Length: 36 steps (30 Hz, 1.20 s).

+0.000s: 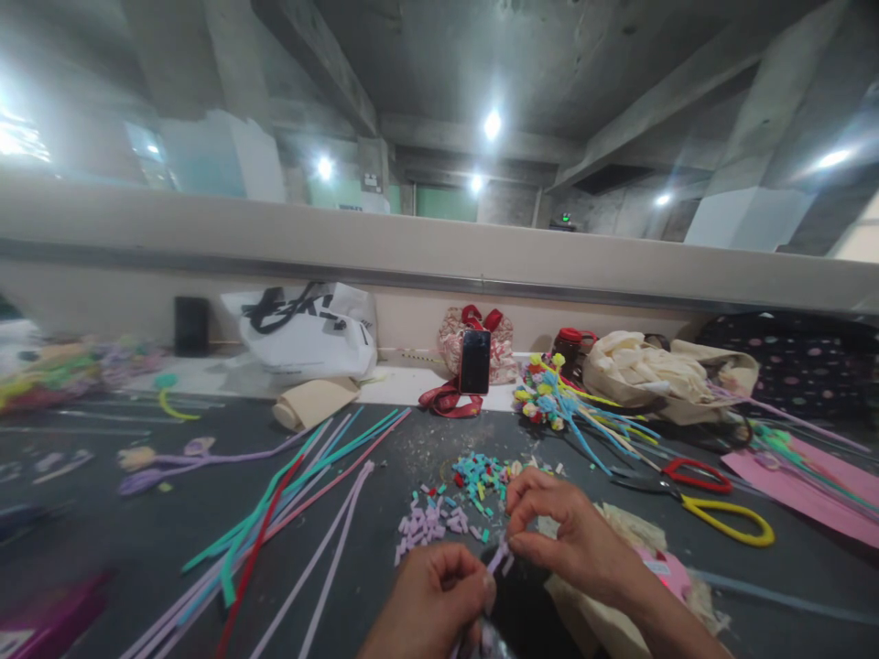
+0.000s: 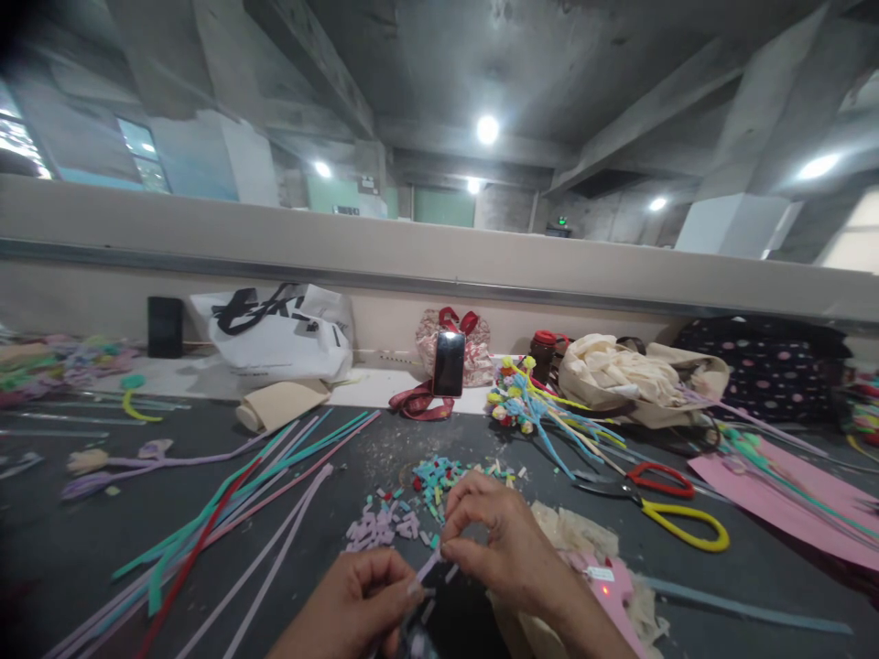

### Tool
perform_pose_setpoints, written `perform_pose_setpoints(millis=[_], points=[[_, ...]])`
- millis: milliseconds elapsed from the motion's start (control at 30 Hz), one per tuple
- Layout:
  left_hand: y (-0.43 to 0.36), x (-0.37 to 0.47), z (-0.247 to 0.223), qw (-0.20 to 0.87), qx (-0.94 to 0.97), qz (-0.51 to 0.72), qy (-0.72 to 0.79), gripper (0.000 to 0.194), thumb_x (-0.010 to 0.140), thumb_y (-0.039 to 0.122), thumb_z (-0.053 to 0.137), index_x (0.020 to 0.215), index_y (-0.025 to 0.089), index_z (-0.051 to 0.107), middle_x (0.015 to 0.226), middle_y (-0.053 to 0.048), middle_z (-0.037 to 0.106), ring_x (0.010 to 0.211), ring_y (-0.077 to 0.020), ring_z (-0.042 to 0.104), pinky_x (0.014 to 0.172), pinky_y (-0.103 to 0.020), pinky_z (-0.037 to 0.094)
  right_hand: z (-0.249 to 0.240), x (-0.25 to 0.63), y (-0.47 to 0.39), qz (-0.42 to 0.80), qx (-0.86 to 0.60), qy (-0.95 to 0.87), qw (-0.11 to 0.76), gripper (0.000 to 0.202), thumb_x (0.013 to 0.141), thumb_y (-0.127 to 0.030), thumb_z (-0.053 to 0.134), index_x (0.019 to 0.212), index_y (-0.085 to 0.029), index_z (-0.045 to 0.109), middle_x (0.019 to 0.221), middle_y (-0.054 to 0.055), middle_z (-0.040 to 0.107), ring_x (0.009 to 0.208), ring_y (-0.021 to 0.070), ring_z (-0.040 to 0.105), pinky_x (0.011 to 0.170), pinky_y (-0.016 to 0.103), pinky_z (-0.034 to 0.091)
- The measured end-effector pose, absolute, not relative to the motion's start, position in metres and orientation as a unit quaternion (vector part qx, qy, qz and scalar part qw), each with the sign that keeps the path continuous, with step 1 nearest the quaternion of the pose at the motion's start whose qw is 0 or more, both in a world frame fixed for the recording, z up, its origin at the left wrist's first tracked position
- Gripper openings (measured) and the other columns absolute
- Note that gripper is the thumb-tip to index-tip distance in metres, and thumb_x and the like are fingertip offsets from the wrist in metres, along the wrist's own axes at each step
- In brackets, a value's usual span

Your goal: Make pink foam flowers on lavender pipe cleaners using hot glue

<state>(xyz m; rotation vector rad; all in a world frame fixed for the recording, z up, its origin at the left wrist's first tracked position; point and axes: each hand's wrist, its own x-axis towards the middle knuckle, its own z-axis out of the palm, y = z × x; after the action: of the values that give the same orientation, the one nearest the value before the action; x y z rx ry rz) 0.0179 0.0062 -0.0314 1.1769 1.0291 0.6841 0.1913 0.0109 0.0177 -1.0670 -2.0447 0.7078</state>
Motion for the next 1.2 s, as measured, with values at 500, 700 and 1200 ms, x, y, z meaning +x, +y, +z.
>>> perform_pose_setpoints(millis=[500,700,1200], points=[[0.012,0.007,-0.032,0.768,0.416,0.318,0.369,0.036,0.056,0.047,0.064,0.062,0.013,0.055,0.037,0.004,0.053,0.027,-0.0007,0.027,0.033,-0.016,0.012,0.009,0.204,0.019,0.361,-0.497,-0.625,0.482,0.021,0.074,-0.036,0.057,0.081,-0.02,0.068,0.07,0.002,0.059,0.059,0.0136,0.053,0.05,0.023,0.04],[0.018,0.008,-0.041,0.773,0.413,0.312,0.366,0.042,0.049,0.052,0.066,0.059,0.013,0.053,0.034,0.003,0.051,0.028,-0.0004,0.027,0.034,-0.016,0.01,0.006,0.191,0.022,0.443,-0.504,-0.586,0.454,0.021,0.066,-0.036,0.062,0.068,-0.015,0.065,0.05,-0.003,0.052,0.043,0.0079,0.044,0.04,0.018,0.031],[0.013,0.008,-0.036,0.765,0.469,0.25,0.363,0.036,0.052,0.048,0.064,0.057,0.013,0.058,0.035,0.005,0.047,0.032,-0.0035,0.03,0.039,-0.02,0.01,0.016,0.195,0.007,0.47,-0.377,-0.729,0.325,0.041,0.056,-0.026,0.072,0.095,-0.022,0.063,0.091,0.001,0.059,0.071,0.0136,0.05,0.062,0.024,0.04]])
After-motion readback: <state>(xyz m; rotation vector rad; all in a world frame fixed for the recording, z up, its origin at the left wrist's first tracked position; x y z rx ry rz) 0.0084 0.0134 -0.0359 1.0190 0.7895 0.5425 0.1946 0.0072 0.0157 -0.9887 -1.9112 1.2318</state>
